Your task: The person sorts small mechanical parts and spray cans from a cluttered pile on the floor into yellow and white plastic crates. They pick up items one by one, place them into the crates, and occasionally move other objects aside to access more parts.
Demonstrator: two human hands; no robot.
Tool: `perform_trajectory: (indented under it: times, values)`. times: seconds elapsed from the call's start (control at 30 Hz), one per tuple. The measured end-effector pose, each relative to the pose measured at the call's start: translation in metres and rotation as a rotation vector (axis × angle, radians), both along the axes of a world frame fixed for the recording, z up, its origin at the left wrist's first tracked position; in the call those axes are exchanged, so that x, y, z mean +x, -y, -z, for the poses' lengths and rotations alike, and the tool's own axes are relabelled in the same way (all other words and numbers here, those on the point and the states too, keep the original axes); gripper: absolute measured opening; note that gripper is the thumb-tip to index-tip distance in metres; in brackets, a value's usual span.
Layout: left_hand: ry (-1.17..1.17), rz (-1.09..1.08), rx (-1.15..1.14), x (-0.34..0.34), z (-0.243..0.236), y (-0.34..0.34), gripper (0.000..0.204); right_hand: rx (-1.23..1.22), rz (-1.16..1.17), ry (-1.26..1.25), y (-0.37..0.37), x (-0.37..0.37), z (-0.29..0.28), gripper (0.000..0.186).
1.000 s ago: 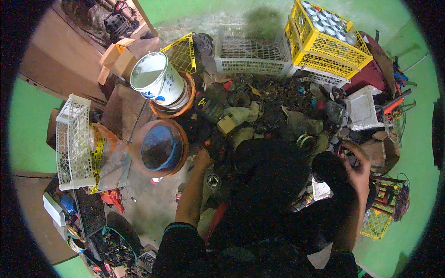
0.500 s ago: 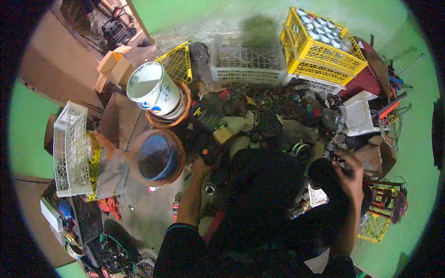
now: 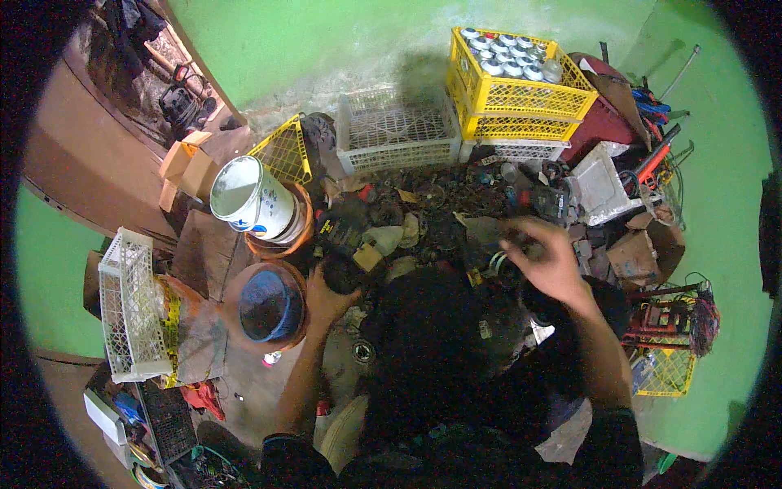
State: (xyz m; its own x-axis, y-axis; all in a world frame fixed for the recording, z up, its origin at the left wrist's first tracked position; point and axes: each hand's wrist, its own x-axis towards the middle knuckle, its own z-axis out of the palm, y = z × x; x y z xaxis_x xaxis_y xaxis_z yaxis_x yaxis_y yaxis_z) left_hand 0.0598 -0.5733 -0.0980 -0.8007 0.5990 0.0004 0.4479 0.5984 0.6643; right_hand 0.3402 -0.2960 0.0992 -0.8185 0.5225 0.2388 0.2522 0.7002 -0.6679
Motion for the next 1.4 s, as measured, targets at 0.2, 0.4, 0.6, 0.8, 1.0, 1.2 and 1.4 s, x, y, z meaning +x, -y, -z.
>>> perform_trajectory:
  times: [0.2, 0.4, 0.6, 0.8, 1.0, 1.2, 1.4]
  values:
    - [-0.56, 0.356, 0.033, 0.039, -0.238, -0.102, 0.101, -0.57, -0.254, -0.11, -0.001, -0.094, -0.023, 0.052]
    - [-0.585, 0.549, -0.085, 0.038, -0.293, -0.173, 0.104, -0.552, -0.136, -0.293, -0.026, -0.131, -0.04, 0.054]
    - [-0.271, 0.67, 0.338, -0.025, -0.239, -0.233, 0.09, -1.061, -0.109, -0.329, -0.082, -0.159, -0.035, 0.038]
    - [0.879, 0.381, 0.306, -0.087, -0.12, -0.276, 0.047, -1.329, 0.013, -0.321, -0.152, -0.206, 0.098, 0.037]
    - [0.564, 0.341, 0.38, -0.122, 0.062, -0.315, 0.044, -1.1, 0.185, -0.132, -0.178, -0.257, 0.254, 0.045]
    - [0.168, 0.239, 0.26, -0.19, 0.085, -0.366, 0.043, -0.721, 0.191, 0.071, -0.233, -0.349, 0.288, 0.051]
    - [-0.146, 0.263, 0.156, -0.34, 0.142, -0.392, 0.033, -0.603, 0.13, 0.244, -0.263, -0.486, 0.325, 0.057]
